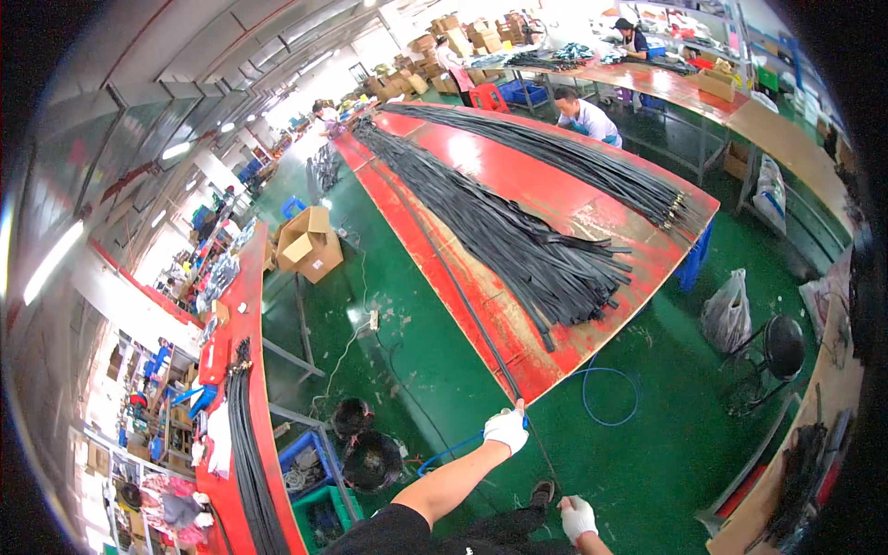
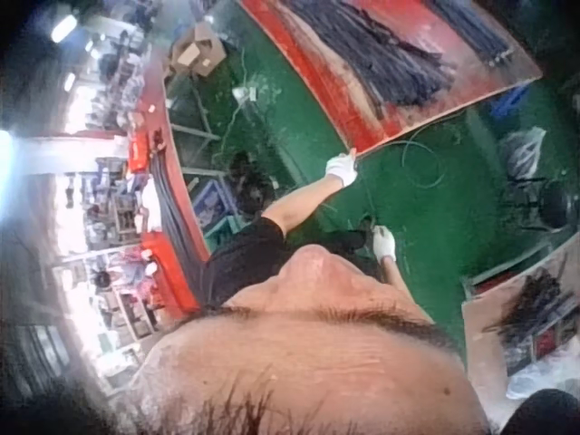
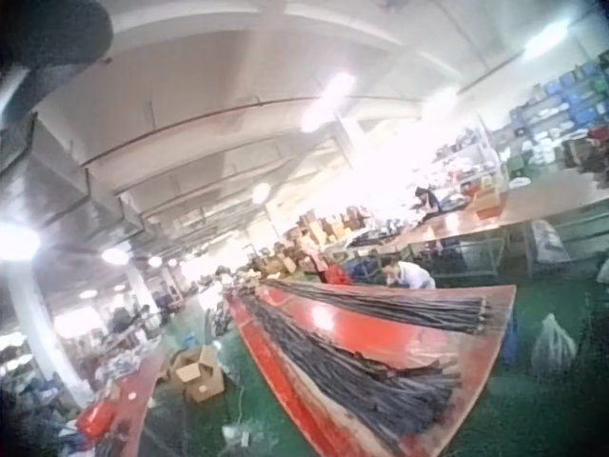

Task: Cutting black rubber or plastic strips to length using a utility knife on a factory workbench.

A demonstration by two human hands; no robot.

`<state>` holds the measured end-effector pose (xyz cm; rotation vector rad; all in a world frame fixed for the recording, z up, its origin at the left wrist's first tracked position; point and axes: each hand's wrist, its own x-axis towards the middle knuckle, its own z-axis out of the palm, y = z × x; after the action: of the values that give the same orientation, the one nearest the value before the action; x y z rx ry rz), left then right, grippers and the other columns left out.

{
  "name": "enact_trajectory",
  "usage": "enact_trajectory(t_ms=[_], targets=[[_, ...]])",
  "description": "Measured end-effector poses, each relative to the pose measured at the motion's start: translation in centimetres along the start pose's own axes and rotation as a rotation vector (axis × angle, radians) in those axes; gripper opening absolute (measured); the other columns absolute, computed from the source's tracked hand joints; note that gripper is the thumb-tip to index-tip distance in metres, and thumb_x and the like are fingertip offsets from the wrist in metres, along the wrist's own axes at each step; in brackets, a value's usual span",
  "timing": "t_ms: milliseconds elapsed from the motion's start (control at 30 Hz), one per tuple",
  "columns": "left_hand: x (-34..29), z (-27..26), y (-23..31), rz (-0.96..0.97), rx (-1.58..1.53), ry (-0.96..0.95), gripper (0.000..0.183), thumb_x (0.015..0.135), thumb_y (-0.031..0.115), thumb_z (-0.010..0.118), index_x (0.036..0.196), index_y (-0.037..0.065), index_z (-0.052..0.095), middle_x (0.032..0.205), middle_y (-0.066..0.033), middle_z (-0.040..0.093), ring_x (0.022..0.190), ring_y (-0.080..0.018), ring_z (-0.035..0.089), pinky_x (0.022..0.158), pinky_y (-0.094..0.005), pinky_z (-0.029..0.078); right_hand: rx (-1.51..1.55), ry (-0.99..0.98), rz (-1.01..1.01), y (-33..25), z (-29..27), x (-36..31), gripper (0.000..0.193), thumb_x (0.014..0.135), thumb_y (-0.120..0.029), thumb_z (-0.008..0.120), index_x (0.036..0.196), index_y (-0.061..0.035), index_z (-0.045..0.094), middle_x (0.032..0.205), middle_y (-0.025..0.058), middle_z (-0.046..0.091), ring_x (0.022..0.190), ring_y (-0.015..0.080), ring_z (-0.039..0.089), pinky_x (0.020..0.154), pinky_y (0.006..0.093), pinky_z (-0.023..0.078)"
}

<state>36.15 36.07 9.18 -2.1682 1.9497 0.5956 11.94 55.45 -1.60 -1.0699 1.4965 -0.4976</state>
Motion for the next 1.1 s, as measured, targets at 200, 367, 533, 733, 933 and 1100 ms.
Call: enact_trajectory(t_ms=[200,367,533,733,933,1100], targets=[[0.8,1.8,0.2,0.014,-0.015,0.001,0.084,0.089,0.026,0.066,0.165,0.013,0.035,0.127,-0.0252,0.066,0.113,-0.0425,0.070,0.097,-0.0504,0.057,0.245,-0.023,-0.008,-5.9,4.3,6.0,0.030,0.105,-0.025,0.058,0.092,-0.0019,0.073,0.075,0.0053,0.064,0.070,0.0164,0.056,0.065,0.0350,0.046],[1.3,-0.3,0.0,0.038,-0.013,-0.076,0.084,0.089,0.027,0.066,0.166,0.014,0.034,0.127,-0.0255,0.066,0.113,-0.0426,0.069,0.098,-0.0501,0.056,0.236,-0.174,0.200,-10.6,2.6,12.3,0.034,0.102,-0.031,0.058,0.100,-0.0012,0.075,0.080,0.0101,0.071,0.074,0.0230,0.065,0.070,0.0401,0.051],[0.1,0.5,-2.1,0.059,-0.076,-0.063,0.083,0.089,0.024,0.065,0.166,0.014,0.034,0.123,-0.0259,0.067,0.106,-0.0440,0.071,0.094,-0.0519,0.058,0.052,-0.008,0.078,-5.6,2.5,5.2,0.033,0.104,-0.029,0.060,0.097,-0.0009,0.074,0.082,0.0103,0.072,0.077,0.0199,0.065,0.074,0.0364,0.052],[0.4,0.2,-2.1,0.114,-0.113,-0.042,0.075,0.092,0.024,0.060,0.163,0.012,0.040,0.121,-0.0254,0.069,0.107,-0.0429,0.072,0.093,-0.0519,0.058,0.158,-0.017,-0.013,-11.4,5.8,13.0,0.034,0.110,-0.028,0.055,0.095,-0.0003,0.070,0.076,0.0046,0.063,0.069,0.0140,0.054,0.061,0.0334,0.044],[1.0,-1.2,-1.9,0.096,-0.158,-0.012,0.074,0.093,0.029,0.062,0.162,0.015,0.041,0.121,-0.0261,0.069,0.105,-0.0444,0.072,0.092,-0.0526,0.058,0.058,-0.255,0.071,-16.7,4.2,18.7,0.039,0.109,-0.028,0.055,0.128,0.0036,0.069,0.091,0.0103,0.073,0.067,0.0183,0.064,0.054,0.0356,0.049],[-0.1,-0.6,-2.8,0.036,-0.206,-0.015,0.076,0.092,0.028,0.062,0.163,0.015,0.039,0.122,-0.0256,0.069,0.106,-0.0457,0.071,0.092,-0.0536,0.057,0.186,-0.331,0.098,-16.1,4.6,17.0,0.036,0.106,-0.016,0.059,0.136,0.0035,0.064,0.093,0.0103,0.073,0.065,0.0184,0.066,0.051,0.0345,0.054]])
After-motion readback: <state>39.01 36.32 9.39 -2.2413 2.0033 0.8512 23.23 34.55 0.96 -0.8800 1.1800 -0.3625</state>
